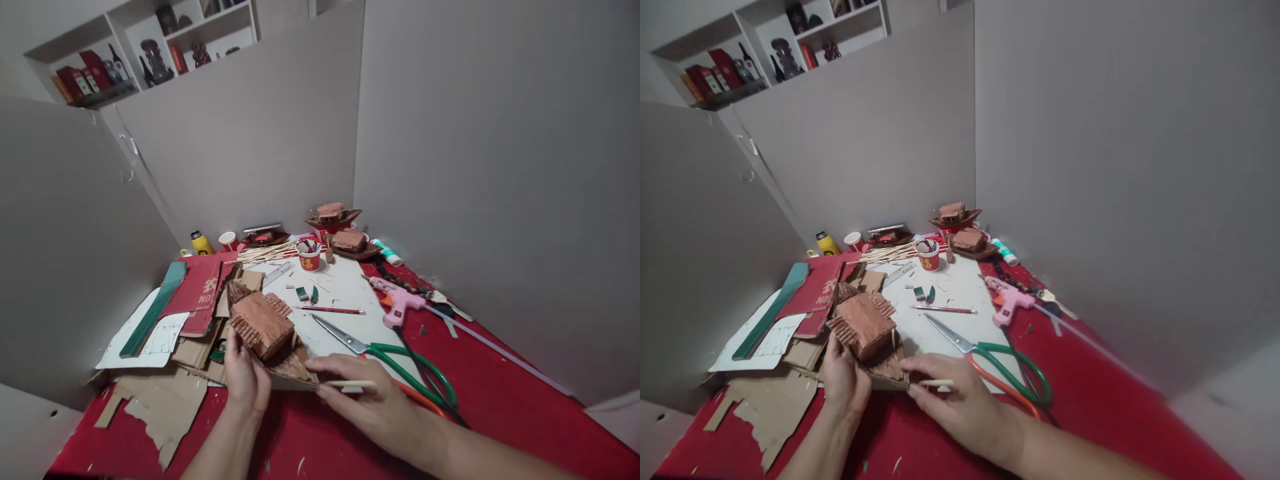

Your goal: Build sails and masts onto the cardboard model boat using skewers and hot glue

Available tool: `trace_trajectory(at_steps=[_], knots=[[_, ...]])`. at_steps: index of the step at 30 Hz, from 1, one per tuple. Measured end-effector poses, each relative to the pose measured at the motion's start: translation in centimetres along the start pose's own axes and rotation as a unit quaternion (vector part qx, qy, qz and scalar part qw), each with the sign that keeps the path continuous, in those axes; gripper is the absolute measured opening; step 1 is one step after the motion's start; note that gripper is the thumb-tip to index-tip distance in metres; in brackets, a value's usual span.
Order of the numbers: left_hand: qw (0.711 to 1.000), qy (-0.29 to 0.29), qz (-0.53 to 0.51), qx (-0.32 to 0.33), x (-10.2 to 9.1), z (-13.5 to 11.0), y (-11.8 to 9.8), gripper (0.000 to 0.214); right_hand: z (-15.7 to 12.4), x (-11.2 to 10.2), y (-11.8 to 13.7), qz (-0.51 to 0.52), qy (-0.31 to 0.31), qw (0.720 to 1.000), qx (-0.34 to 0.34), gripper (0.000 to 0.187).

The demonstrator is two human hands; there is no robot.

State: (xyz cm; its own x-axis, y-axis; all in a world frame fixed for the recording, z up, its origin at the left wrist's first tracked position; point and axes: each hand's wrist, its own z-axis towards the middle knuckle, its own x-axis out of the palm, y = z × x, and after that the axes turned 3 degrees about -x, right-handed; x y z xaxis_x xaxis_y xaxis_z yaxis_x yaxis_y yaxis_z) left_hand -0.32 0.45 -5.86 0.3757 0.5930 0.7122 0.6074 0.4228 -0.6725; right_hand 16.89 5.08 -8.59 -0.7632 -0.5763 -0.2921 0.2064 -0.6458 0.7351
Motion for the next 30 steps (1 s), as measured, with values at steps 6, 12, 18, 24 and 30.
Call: trace_trajectory(at_steps=[6,12,18,24,30], knots=[[0.999,0.002,-0.010,-0.038,-0.1,0.5,-0.3,0.037,0.1,-0.2,-0.3,-0.037,0.006,0.999,-0.039,0.031],[0.995,0.018,-0.015,-0.094,-0.3,0.4,0.1,0.038,-0.1,0.3,-0.8,-0.079,0.092,0.986,-0.112,0.027],[0.998,0.004,-0.022,-0.058,-0.2,0.4,0.6,0.037,-0.2,0.9,-0.4,-0.110,0.140,0.979,-0.096,0.037],[0.999,-0.008,-0.014,-0.039,-0.8,0.5,0.6,0.038,-0.5,0.8,-0.3,-0.093,0.123,0.987,-0.053,0.025],[0.996,0.008,0.030,-0.080,-3.0,1.1,-2.0,0.040,0.1,-1.0,-0.4,-0.090,0.086,0.991,0.056,0.020]])
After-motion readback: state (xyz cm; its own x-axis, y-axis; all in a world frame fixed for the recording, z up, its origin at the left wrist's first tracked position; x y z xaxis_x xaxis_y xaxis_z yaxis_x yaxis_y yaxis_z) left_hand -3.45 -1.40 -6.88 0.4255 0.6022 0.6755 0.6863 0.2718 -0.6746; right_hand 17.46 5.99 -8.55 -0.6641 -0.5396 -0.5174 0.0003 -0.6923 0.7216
